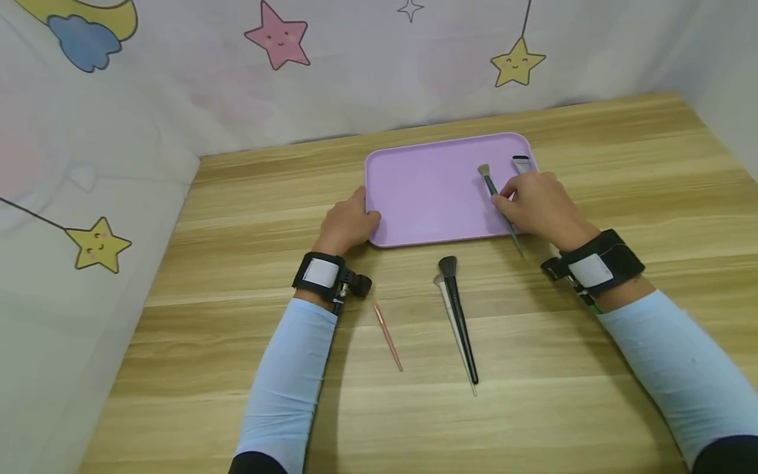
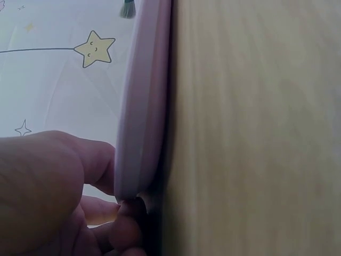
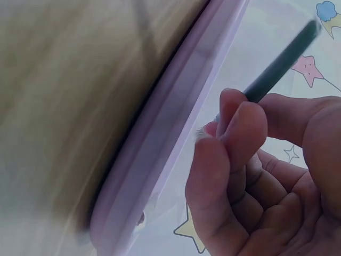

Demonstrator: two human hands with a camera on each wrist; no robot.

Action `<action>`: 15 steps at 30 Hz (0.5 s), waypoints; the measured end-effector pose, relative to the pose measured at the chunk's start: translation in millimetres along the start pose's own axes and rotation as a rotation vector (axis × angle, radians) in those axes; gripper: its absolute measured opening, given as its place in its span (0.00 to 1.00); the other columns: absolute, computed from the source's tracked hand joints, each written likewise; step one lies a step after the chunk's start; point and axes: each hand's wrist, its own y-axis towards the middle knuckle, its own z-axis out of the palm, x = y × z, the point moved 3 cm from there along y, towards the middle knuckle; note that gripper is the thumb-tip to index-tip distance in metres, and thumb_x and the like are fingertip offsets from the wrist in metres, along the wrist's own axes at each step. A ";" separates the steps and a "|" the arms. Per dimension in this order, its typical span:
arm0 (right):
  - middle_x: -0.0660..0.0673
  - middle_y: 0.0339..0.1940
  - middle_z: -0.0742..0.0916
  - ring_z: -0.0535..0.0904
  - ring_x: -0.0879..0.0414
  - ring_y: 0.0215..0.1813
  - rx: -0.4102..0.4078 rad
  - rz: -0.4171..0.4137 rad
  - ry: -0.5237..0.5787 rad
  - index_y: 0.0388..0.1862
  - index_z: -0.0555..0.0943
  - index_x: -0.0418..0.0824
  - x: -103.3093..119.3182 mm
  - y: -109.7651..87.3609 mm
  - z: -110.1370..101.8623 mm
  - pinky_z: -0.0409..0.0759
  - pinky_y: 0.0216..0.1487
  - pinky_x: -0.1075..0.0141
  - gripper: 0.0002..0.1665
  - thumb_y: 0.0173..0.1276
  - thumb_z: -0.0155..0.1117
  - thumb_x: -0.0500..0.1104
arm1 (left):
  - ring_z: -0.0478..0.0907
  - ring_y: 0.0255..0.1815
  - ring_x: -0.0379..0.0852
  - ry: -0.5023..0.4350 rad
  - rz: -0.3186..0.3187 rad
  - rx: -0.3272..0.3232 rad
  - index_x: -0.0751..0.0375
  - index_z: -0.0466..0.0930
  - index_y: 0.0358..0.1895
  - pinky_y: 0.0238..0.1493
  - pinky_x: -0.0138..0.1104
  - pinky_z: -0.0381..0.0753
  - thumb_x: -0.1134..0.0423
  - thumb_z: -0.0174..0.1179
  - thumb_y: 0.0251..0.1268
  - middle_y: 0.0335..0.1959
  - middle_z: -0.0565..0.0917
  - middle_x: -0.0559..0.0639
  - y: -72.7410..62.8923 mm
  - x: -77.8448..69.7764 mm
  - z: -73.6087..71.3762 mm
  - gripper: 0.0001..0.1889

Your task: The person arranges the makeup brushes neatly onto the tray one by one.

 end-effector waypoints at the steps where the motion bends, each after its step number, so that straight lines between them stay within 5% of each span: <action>1: 0.44 0.14 0.81 0.73 0.54 0.17 -0.002 -0.005 -0.003 0.33 0.86 0.30 0.1 1.3 0.1 0.67 0.17 0.65 0.17 0.66 0.60 0.44 | 0.72 0.54 0.53 0.003 -0.001 -0.001 0.59 0.47 0.77 0.55 0.45 0.73 0.52 0.46 0.66 0.72 0.65 0.59 0.2 0.3 0.3 0.37; 15: 0.41 0.18 0.83 0.74 0.53 0.19 0.002 0.002 -0.006 0.33 0.85 0.29 -4.7 10.3 0.3 0.67 0.19 0.65 0.19 0.66 0.61 0.46 | 0.73 0.52 0.53 -0.001 -0.005 -0.014 0.58 0.48 0.77 0.52 0.44 0.74 0.52 0.46 0.67 0.72 0.67 0.58 -1.4 0.0 0.8 0.37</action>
